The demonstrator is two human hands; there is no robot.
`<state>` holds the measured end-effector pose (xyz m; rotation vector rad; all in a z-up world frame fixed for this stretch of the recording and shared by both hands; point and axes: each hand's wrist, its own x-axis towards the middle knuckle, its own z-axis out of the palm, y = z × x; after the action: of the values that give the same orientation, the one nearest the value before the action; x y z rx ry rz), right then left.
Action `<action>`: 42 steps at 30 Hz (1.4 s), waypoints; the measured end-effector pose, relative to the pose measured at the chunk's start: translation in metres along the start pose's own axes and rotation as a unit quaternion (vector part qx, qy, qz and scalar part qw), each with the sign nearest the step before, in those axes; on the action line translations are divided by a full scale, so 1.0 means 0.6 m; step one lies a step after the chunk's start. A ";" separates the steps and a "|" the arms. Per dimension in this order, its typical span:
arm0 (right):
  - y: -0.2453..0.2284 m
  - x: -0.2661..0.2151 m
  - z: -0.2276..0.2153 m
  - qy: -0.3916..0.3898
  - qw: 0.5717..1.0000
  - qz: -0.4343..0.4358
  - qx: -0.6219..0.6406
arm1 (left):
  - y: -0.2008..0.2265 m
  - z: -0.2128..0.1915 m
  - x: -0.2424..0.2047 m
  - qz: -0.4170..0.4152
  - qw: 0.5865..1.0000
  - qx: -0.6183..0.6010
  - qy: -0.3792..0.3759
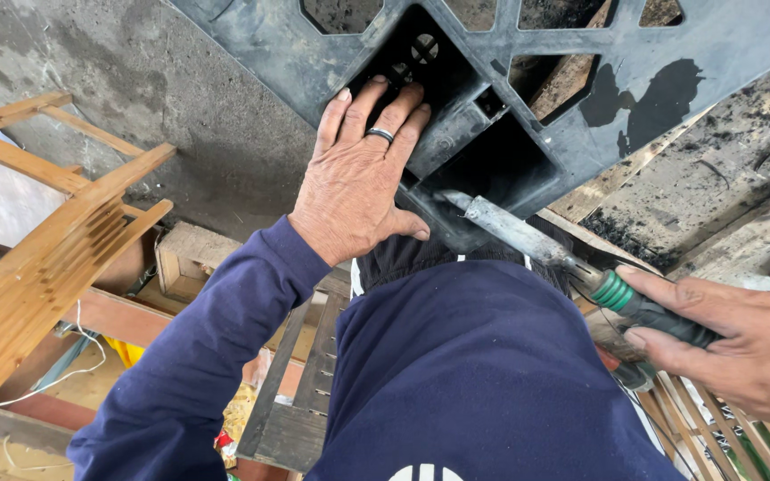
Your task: The person uses a soldering iron to melt and smooth the edges of a large black plastic crate with a lattice pattern. They move a small container aside to access the work area and repeatedly apply heat to specific sections of the crate.
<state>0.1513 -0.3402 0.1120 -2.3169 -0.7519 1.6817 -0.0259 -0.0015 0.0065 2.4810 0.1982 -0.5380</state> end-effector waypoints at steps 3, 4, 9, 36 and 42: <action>-0.003 0.004 0.006 -0.032 0.998 0.049 -0.030 | 0.000 0.001 -0.003 -0.004 1.000 0.002 -0.007; -0.002 0.004 0.008 -0.035 0.998 0.046 -0.026 | 0.001 0.002 -0.004 -0.006 1.000 0.003 -0.011; 0.009 0.005 0.011 -0.030 0.999 0.013 -0.004 | -0.001 0.003 -0.004 0.000 1.000 0.006 0.005; -0.027 0.075 -0.085 -0.093 0.983 -0.017 -0.155 | -0.005 -0.001 -0.008 -0.009 0.998 -0.053 0.037; -0.065 0.084 -0.100 -0.172 0.960 0.147 -0.164 | -0.003 0.000 -0.009 -0.018 0.997 -0.063 0.040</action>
<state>0.2070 -0.2731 0.1072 -2.4815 -0.8338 2.2892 -0.0311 -0.0005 0.0076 2.3811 0.2995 -0.4279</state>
